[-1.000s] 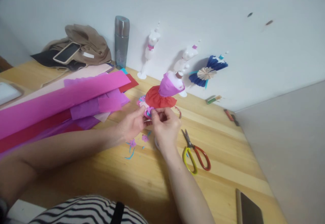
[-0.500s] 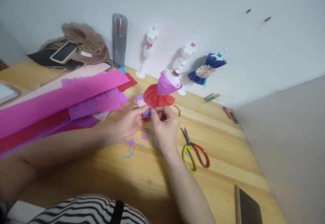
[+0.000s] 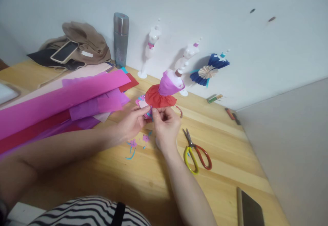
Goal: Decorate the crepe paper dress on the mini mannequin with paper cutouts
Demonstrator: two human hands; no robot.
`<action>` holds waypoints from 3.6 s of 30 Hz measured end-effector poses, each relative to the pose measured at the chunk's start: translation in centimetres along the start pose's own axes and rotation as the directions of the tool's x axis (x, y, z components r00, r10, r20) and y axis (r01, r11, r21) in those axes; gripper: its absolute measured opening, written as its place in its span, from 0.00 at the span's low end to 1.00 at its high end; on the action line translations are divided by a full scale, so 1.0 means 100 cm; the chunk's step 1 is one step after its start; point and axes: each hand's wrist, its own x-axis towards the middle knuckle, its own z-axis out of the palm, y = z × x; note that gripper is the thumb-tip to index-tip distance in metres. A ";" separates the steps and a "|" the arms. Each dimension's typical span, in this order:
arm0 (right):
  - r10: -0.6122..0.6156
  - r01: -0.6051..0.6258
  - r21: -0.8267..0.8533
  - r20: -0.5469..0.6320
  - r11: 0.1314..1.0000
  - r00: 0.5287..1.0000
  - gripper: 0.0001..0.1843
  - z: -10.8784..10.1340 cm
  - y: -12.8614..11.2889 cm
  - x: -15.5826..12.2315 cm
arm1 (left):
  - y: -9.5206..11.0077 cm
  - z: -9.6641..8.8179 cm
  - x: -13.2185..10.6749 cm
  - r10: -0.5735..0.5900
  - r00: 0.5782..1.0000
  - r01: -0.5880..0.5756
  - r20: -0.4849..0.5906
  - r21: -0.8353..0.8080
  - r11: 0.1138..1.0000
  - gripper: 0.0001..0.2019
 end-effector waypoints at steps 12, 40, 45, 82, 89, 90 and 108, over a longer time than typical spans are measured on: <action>0.024 -0.022 0.036 -0.036 0.999 0.999 0.15 0.002 0.001 0.002 | -0.002 -0.001 0.002 -0.040 0.999 0.038 -0.028 -0.049 0.998 0.06; 0.062 -0.074 0.224 0.061 0.972 0.996 0.12 -0.001 0.017 0.005 | 0.004 0.000 0.000 -0.066 0.998 0.066 -0.003 -0.026 0.997 0.08; 0.121 -0.131 0.258 0.054 0.957 0.991 0.13 -0.003 0.011 0.007 | 0.005 0.000 0.000 -0.078 0.997 0.078 -0.010 -0.025 0.997 0.08; -0.090 0.087 -0.036 -0.094 0.996 0.991 0.11 0.002 -0.003 0.000 | -0.002 0.001 -0.009 0.026 0.997 -0.030 0.075 0.048 0.998 0.13; -0.083 0.081 -0.031 -0.083 0.996 0.993 0.11 0.004 -0.002 0.000 | -0.004 0.007 -0.006 0.053 0.999 -0.053 0.004 0.031 0.998 0.12; -0.085 0.082 -0.029 -0.084 0.996 0.993 0.11 0.004 -0.002 0.000 | -0.005 0.007 -0.006 0.063 0.998 -0.063 -0.011 0.024 0.998 0.11; -0.070 0.073 0.042 -0.084 0.996 0.994 0.11 0.004 -0.006 0.000 | -0.006 0.011 -0.007 0.091 0.988 -0.089 -0.125 0.017 0.996 0.09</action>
